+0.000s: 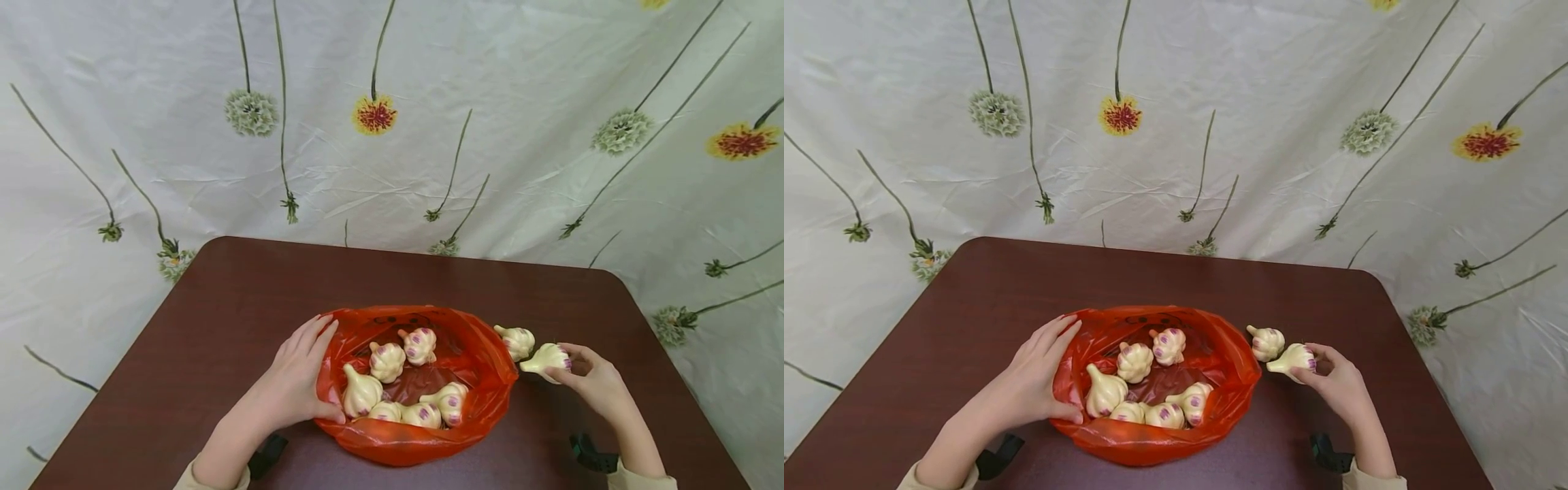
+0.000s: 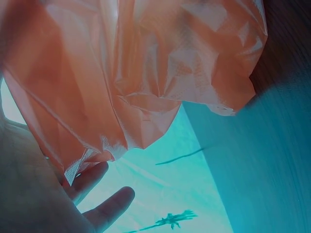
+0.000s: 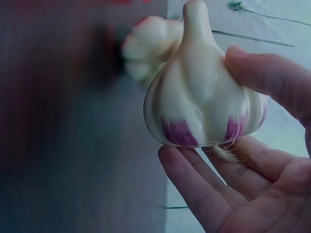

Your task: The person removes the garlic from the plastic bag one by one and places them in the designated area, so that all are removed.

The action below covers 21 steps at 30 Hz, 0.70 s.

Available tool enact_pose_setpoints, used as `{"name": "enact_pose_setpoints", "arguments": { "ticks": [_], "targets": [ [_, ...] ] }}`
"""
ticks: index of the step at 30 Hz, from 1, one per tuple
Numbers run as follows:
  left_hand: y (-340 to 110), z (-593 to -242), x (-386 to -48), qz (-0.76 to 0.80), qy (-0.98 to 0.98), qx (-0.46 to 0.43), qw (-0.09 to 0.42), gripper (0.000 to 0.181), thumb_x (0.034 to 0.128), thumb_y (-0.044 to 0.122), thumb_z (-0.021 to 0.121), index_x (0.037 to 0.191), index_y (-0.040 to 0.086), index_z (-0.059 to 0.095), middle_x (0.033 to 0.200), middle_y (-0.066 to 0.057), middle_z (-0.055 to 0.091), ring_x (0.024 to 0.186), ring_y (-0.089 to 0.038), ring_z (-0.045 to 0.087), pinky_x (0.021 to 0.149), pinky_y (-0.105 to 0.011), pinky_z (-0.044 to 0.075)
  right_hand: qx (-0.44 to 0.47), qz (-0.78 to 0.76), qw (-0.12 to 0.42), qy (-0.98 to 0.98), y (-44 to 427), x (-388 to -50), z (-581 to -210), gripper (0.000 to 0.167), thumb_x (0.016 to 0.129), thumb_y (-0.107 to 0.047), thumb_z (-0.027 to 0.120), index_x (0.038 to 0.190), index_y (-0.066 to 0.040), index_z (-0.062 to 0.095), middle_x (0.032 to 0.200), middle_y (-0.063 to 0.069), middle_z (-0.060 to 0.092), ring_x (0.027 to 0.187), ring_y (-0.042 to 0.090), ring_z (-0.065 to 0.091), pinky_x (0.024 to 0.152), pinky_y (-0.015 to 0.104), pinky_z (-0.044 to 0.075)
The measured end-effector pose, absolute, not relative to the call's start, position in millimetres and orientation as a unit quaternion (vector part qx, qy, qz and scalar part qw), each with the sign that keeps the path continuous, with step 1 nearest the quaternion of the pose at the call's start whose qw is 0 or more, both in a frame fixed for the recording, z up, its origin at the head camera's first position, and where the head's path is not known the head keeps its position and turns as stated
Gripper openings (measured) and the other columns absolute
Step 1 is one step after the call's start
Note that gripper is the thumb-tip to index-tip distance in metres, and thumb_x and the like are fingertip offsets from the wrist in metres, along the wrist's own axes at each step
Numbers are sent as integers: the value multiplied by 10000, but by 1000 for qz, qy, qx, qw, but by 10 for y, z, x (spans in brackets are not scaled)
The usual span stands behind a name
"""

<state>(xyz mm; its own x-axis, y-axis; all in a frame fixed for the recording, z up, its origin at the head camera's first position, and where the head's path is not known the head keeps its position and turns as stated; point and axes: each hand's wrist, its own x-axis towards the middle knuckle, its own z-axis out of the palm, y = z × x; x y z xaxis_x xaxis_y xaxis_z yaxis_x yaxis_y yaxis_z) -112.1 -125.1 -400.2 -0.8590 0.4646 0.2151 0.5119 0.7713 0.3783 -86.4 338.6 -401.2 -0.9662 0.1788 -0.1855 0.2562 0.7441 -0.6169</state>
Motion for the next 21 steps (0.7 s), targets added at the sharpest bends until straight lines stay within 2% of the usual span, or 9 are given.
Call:
{"name": "enact_pose_setpoints", "arguments": {
  "ticks": [4,13,21],
  "targets": [
    [-1247,-4002,-1120,-217,-940,-257,50,1242,478,448,965,1461,-43,385,1519,-208,362,1395,-421,305,1038,-664,360,119,-339,66,931,3406,-875,-4129,702,865,-404,740,1374,18,506,1293,275,590,1105,381,622,753,349,535],
    [-1236,-3997,-1117,-219,-942,-251,38,1238,485,442,964,1466,-37,381,1518,-207,362,1407,-419,296,1057,-665,341,114,-340,60,931,3366,-914,-4240,641,867,-346,749,1338,31,533,1178,228,652,1076,370,640,757,342,543],
    [-1241,-3996,-1120,-220,-943,-248,39,1244,482,457,960,1466,-36,380,1521,-205,358,1408,-416,288,1059,-669,337,90,-352,39,931,3303,-953,-4273,628,850,-296,774,1333,30,540,1059,180,651,1042,358,658,721,268,520]
  ]
}}
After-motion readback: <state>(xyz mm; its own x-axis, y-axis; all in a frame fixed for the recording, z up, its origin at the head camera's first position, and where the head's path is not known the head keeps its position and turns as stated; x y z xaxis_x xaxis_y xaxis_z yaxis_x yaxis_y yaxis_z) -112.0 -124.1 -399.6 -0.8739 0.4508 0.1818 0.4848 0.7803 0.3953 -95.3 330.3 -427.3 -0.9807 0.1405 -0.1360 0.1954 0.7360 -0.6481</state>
